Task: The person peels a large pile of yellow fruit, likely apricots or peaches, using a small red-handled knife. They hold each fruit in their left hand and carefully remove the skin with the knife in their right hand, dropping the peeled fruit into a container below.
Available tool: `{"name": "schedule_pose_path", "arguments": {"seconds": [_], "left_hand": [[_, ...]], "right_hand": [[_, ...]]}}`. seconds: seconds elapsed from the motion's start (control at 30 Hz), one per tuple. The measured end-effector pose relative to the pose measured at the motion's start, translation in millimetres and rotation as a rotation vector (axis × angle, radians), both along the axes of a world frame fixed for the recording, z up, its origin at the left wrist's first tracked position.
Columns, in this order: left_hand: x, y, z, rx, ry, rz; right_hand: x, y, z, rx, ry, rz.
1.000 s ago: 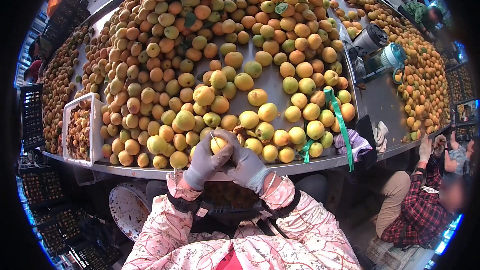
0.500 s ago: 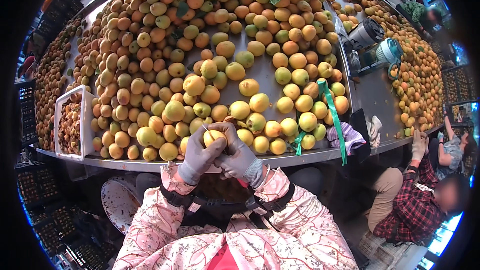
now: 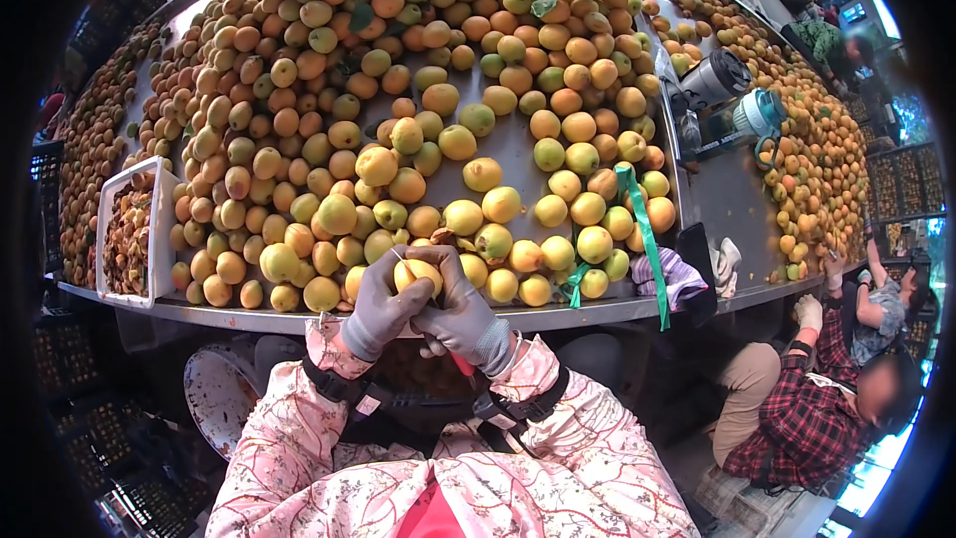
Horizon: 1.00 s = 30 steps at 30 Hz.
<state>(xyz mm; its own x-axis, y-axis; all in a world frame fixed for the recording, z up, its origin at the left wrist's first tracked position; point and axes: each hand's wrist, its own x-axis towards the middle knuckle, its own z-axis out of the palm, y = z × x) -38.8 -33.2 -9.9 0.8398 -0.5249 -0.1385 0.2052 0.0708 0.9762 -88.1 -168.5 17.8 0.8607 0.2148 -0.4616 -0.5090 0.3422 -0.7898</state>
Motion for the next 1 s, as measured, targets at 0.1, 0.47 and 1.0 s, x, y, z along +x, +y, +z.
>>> {"name": "schedule_pose_path", "arguments": {"seconds": [0.1, 0.47, 1.0], "left_hand": [[-1.9, 0.0, -8.8, -0.005, 0.029, -0.019], [3.1, -4.2, -17.8, 0.148, 0.052, -0.113], [6.5, 5.8, 0.3, 0.094, 0.101, -0.072]], "right_hand": [[-3.6, 0.1, -0.8, -0.002, -0.035, -0.015], [6.3, -16.2, -29.4, -0.506, -0.54, 0.097], [7.0, 6.6, 13.0, -0.17, 0.058, 0.033]]}}
